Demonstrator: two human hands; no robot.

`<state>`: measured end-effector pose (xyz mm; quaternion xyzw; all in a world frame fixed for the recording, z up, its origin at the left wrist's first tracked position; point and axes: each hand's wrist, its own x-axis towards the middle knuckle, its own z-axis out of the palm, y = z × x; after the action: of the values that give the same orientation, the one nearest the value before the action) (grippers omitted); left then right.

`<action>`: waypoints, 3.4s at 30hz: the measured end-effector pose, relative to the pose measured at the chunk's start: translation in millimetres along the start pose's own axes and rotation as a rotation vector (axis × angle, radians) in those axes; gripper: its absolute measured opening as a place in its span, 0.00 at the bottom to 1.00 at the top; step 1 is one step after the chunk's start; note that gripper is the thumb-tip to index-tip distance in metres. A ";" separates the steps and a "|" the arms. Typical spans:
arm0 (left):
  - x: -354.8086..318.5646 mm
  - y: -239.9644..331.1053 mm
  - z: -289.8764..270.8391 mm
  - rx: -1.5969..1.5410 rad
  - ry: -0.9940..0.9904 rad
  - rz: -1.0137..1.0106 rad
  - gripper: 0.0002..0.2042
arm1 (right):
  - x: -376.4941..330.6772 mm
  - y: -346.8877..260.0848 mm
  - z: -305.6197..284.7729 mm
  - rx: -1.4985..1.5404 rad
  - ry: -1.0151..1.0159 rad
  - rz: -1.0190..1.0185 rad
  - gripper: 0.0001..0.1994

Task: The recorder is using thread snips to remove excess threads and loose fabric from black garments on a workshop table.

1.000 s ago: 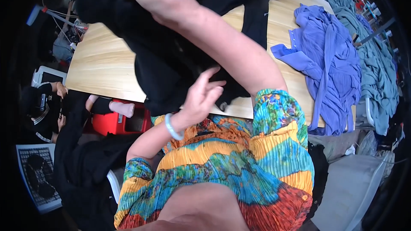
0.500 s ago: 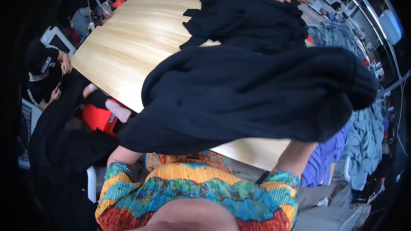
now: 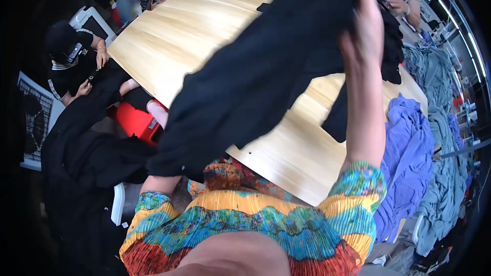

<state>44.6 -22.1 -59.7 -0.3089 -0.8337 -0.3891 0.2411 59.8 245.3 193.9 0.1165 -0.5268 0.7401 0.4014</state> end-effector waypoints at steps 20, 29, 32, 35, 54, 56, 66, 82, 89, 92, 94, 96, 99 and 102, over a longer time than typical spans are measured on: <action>97.3 -69.7 108.4 0.501 -0.384 -0.074 0.36 | -189.0 190.0 -105.6 -1.303 -0.469 0.067 0.17; 211.9 -167.4 176.1 0.868 -0.379 -0.291 0.27 | -222.0 185.5 -104.5 -1.364 -0.598 0.174 0.20; 238.2 -172.5 199.3 0.866 -0.438 -0.444 0.29 | -222.4 185.5 -112.2 -1.394 -0.587 0.219 0.22; 249.4 -162.4 211.0 0.692 -0.456 -0.596 0.35 | -223.4 180.0 -118.0 -1.422 -0.613 0.307 0.26; -2.8 -33.3 84.2 0.149 -0.685 0.137 0.27 | -233.4 177.6 -125.1 -1.304 -0.431 0.191 0.19; -18.3 -9.6 73.1 0.167 -0.682 0.065 0.26 | -233.0 177.3 -129.7 -1.311 -0.420 0.178 0.19; -49.5 -32.9 73.8 0.093 -0.288 0.056 0.16 | -237.4 220.9 -124.5 -1.280 -0.358 0.291 0.11; -69.1 -17.3 26.9 -0.089 -0.018 0.023 0.11 | -234.8 208.4 -167.2 -1.429 -0.558 -0.008 0.15; -115.6 -38.5 -314.5 0.731 0.581 -0.142 0.06 | -236.4 212.2 -176.8 -1.491 -0.535 -0.146 0.11; -184.3 -57.6 -443.7 1.102 0.828 -0.397 0.06 | -234.6 215.0 -181.6 -1.510 -0.553 -0.097 0.11; -237.3 -63.3 -516.1 1.437 0.819 -0.500 0.09 | -236.0 219.8 -185.0 -1.525 -0.574 -0.163 0.11; -289.3 -64.9 -567.8 1.610 0.831 -0.892 0.16 | -237.1 213.1 -175.4 -1.541 -0.583 -0.125 0.12; -338.6 -42.9 -599.2 1.935 0.820 -1.589 0.26 | -232.0 222.4 -181.2 -1.604 -0.642 -0.135 0.16; -379.0 -39.6 -629.0 1.796 1.277 -1.650 0.34 | -232.5 219.0 -171.0 -1.701 -0.629 -0.088 0.14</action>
<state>381.0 -668.0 42.5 0.7621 -0.4820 0.1761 0.3949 96.9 258.1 -166.2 -0.0026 -0.9759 0.0194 0.2175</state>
